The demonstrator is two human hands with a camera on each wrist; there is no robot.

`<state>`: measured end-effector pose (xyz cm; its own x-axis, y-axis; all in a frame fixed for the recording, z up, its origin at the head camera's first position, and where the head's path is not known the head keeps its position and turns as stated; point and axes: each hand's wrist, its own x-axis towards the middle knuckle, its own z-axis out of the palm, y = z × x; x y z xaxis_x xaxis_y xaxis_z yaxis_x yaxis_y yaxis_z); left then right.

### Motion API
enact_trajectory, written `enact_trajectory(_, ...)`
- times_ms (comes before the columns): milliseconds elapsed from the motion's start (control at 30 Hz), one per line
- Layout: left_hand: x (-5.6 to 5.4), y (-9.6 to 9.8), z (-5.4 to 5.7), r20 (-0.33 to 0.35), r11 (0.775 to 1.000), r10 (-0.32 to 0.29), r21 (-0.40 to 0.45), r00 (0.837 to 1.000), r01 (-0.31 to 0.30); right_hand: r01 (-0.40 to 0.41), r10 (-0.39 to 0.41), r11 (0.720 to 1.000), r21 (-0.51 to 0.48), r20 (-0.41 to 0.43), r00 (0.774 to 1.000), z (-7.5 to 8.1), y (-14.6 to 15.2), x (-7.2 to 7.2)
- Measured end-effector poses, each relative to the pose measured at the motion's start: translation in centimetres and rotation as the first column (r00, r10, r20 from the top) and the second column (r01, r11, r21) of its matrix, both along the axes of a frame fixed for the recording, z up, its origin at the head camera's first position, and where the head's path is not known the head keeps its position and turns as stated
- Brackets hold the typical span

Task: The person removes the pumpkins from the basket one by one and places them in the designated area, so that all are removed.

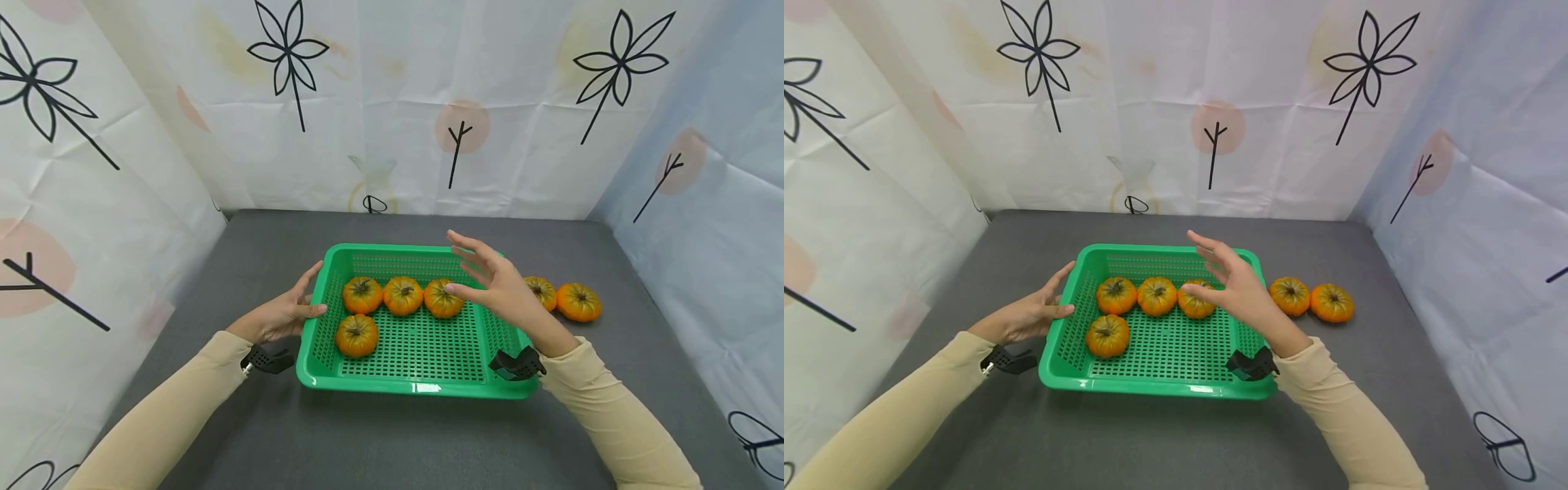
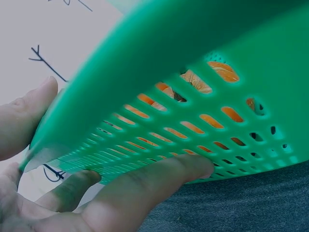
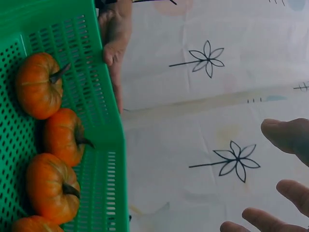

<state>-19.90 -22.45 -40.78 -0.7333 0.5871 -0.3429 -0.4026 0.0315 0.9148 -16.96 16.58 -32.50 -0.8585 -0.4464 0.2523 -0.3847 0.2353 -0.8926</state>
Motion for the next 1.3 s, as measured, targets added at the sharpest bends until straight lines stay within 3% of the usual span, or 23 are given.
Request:
enact_trajectory(167, 0.0, 0.1, 0.0, 0.004, 1.0, 0.006, -0.002, 1.0, -0.006, -0.086, 0.086, 0.996, -0.009, 0.033, 0.996, -0.8, -2.0, -0.2)
enact_trajectory(567, 0.0, 0.1, 0.0, -0.004, 1.0, -0.003, 0.003, 1.0, 0.003, -0.214, 0.204, 0.972, 0.1, 0.095, 0.974, -3.0, -6.0, -1.1)
enact_trajectory(833, -0.2, 0.1, -0.2, -0.007, 1.0, -0.008, -0.006, 1.0, 0.008, -0.326, 0.291, 0.909, 0.26, 0.164, 0.942, -4.2, -7.6, -1.9)
enact_trajectory(1100, -0.2, 0.0, -0.2, -0.014, 1.0, -0.01, -0.015, 1.0, 0.009, -0.433, 0.376, 0.842, 0.323, 0.225, 0.899, -5.5, -8.8, -2.6)
enact_trajectory(1300, -0.3, -0.2, -0.3, -0.014, 1.0, -0.017, -0.014, 1.0, 0.017, -0.451, 0.393, 0.814, 0.366, 0.226, 0.892, -6.6, -9.5, -3.0)
